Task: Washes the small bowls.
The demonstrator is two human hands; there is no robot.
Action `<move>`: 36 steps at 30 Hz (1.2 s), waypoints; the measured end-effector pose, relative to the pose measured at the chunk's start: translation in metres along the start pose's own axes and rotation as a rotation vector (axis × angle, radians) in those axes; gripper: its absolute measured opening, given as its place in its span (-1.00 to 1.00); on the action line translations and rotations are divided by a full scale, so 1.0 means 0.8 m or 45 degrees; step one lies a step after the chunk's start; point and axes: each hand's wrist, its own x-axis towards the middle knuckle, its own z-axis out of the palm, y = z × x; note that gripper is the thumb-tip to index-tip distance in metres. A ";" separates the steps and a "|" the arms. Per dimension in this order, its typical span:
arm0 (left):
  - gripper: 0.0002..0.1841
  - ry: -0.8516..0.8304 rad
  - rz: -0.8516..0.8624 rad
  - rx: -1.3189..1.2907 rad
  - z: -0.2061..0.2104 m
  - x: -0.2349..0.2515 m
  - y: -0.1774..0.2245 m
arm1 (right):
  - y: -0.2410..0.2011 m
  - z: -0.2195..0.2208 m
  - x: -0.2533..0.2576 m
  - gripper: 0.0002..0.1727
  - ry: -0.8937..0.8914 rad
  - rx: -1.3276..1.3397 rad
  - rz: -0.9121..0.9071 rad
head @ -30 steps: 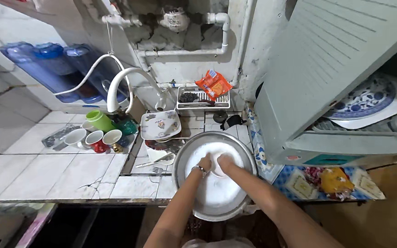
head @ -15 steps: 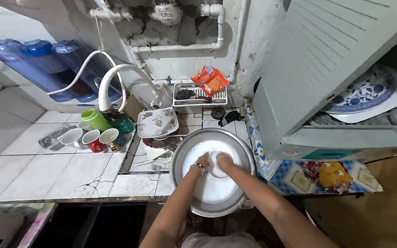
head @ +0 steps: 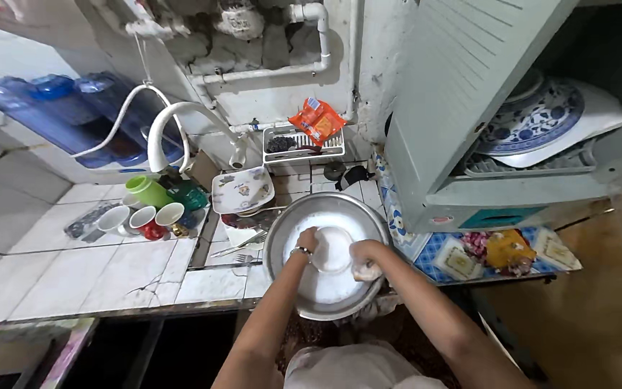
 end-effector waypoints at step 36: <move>-0.76 1.654 0.989 -0.002 -0.058 -0.091 0.032 | -0.061 -0.011 -0.052 -0.49 1.732 0.779 -0.643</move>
